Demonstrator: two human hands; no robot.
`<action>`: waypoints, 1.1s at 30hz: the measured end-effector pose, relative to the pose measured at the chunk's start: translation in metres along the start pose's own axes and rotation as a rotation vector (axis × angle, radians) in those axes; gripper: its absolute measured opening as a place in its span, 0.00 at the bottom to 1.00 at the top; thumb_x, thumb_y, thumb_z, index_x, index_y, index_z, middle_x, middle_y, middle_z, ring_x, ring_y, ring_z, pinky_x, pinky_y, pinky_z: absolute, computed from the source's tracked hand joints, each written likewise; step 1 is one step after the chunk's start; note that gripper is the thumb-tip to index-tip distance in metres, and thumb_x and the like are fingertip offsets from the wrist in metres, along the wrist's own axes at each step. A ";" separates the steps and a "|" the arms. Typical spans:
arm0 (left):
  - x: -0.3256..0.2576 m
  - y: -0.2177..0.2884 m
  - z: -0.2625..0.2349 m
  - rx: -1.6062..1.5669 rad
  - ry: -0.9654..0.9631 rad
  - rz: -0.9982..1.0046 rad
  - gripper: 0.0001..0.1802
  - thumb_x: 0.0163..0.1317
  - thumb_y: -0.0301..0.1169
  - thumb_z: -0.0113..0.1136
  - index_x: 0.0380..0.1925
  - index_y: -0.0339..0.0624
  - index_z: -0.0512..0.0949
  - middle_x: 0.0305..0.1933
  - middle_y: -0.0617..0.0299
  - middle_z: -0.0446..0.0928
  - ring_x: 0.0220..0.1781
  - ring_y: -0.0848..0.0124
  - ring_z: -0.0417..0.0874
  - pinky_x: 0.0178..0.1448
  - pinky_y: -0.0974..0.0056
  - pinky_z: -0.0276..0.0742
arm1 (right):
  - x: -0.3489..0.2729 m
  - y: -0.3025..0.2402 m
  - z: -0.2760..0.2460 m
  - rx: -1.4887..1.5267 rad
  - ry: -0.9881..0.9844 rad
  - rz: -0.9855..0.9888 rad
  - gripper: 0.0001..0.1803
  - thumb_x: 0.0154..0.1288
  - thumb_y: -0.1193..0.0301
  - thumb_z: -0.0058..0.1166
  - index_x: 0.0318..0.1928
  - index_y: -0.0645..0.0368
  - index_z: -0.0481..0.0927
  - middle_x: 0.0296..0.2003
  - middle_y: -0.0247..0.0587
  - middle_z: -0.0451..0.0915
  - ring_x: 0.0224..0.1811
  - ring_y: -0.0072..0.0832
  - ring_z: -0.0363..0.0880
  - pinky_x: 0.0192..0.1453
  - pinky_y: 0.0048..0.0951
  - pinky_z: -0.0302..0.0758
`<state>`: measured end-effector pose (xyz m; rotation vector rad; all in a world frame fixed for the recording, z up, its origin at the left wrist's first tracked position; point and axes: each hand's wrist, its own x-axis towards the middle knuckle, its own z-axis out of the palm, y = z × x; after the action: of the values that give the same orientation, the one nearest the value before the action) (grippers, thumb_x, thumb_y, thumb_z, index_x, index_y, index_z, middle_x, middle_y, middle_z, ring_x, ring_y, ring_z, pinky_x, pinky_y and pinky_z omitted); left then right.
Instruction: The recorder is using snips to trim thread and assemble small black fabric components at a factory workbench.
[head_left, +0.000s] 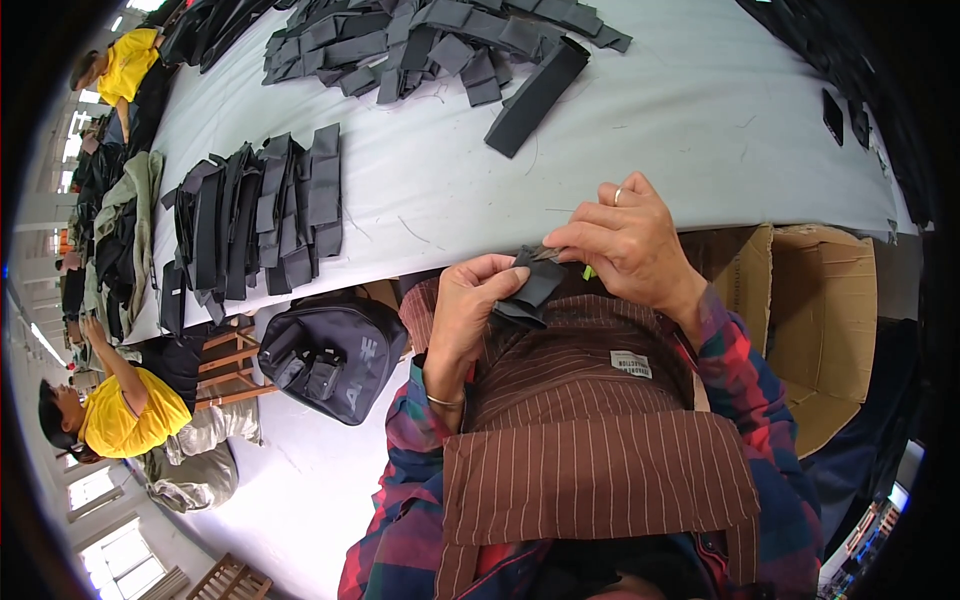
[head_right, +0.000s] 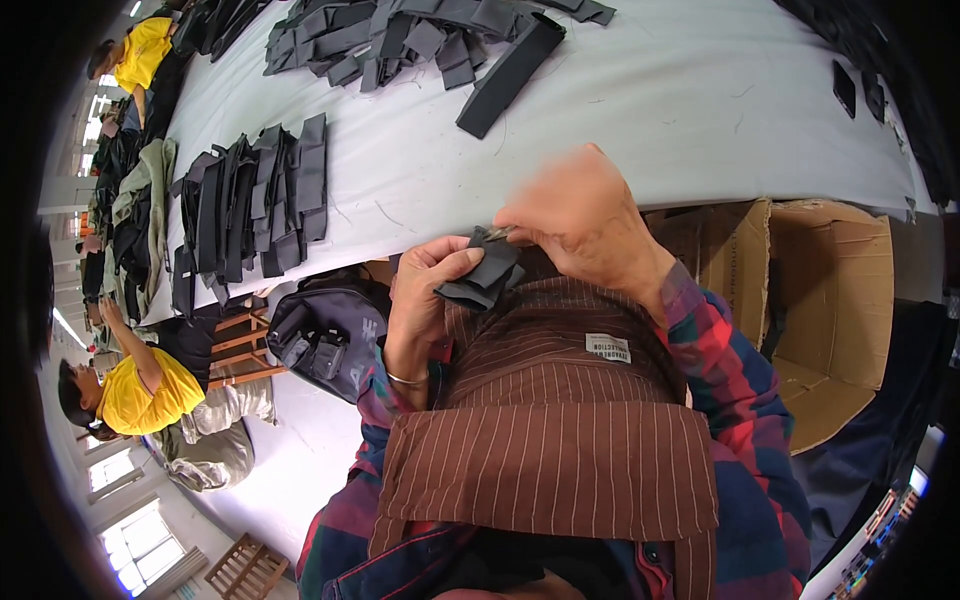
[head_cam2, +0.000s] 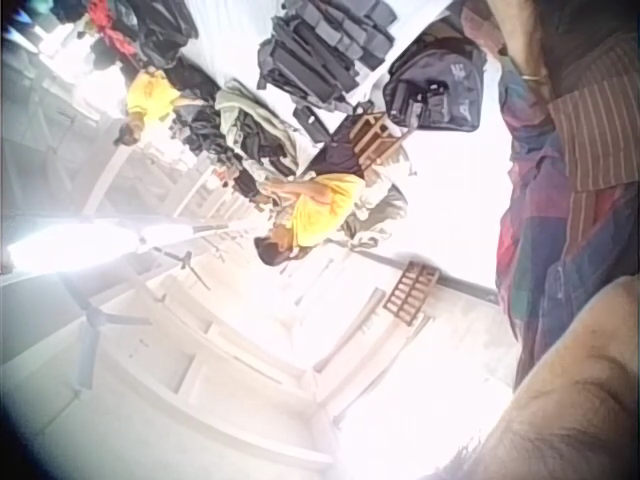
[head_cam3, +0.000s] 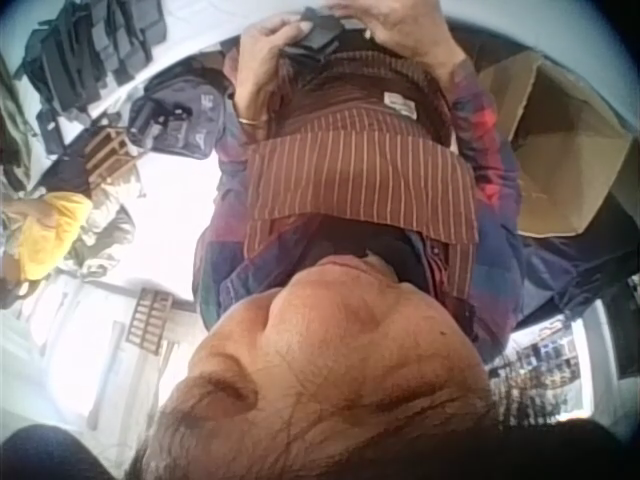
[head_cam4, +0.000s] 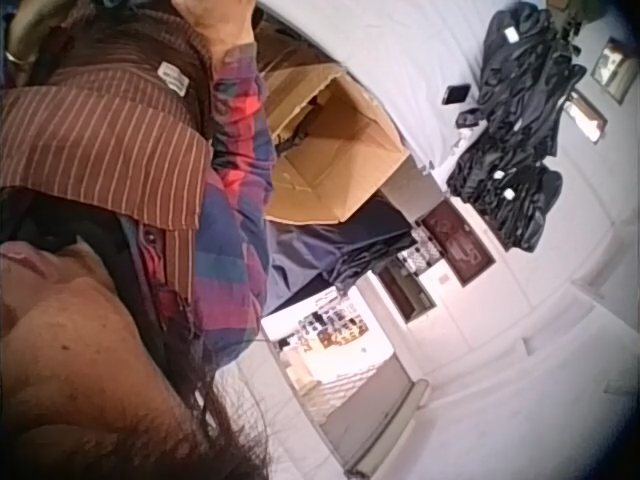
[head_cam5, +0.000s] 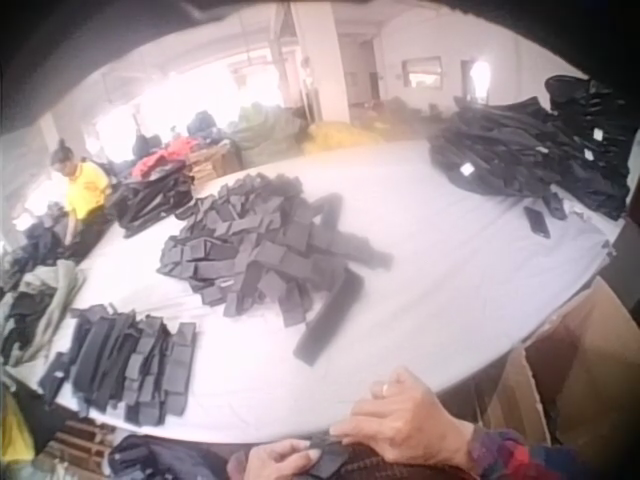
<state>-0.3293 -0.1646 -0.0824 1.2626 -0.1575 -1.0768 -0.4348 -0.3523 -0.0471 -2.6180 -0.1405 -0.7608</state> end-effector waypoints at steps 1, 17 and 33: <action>0.000 0.000 0.000 -0.004 -0.006 -0.003 0.07 0.59 0.25 0.62 0.34 0.31 0.82 0.28 0.66 0.81 0.28 0.83 0.76 0.34 0.77 0.71 | 0.000 0.000 0.000 0.000 0.000 0.000 0.08 0.49 0.68 0.65 0.33 0.45 0.84 0.23 0.22 0.75 0.25 0.26 0.65 0.37 0.29 0.57; 0.002 0.000 -0.014 -0.197 -0.055 -0.042 0.12 0.63 0.31 0.57 0.40 0.33 0.79 0.37 0.62 0.81 0.37 0.75 0.80 0.46 0.70 0.74 | -0.013 -0.001 -0.008 0.066 0.061 0.149 0.12 0.49 0.72 0.66 0.37 0.50 0.83 0.26 0.29 0.78 0.25 0.30 0.64 0.36 0.30 0.57; 0.001 -0.001 -0.015 -0.182 -0.052 -0.081 0.10 0.62 0.32 0.57 0.36 0.36 0.79 0.34 0.63 0.81 0.35 0.75 0.80 0.44 0.70 0.74 | -0.014 -0.005 -0.003 -0.042 0.122 0.034 0.14 0.45 0.66 0.68 0.36 0.44 0.84 0.25 0.21 0.76 0.26 0.27 0.65 0.36 0.29 0.60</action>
<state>-0.3197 -0.1550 -0.0897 1.0858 -0.0470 -1.1673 -0.4491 -0.3485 -0.0505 -2.5976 -0.0461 -0.9177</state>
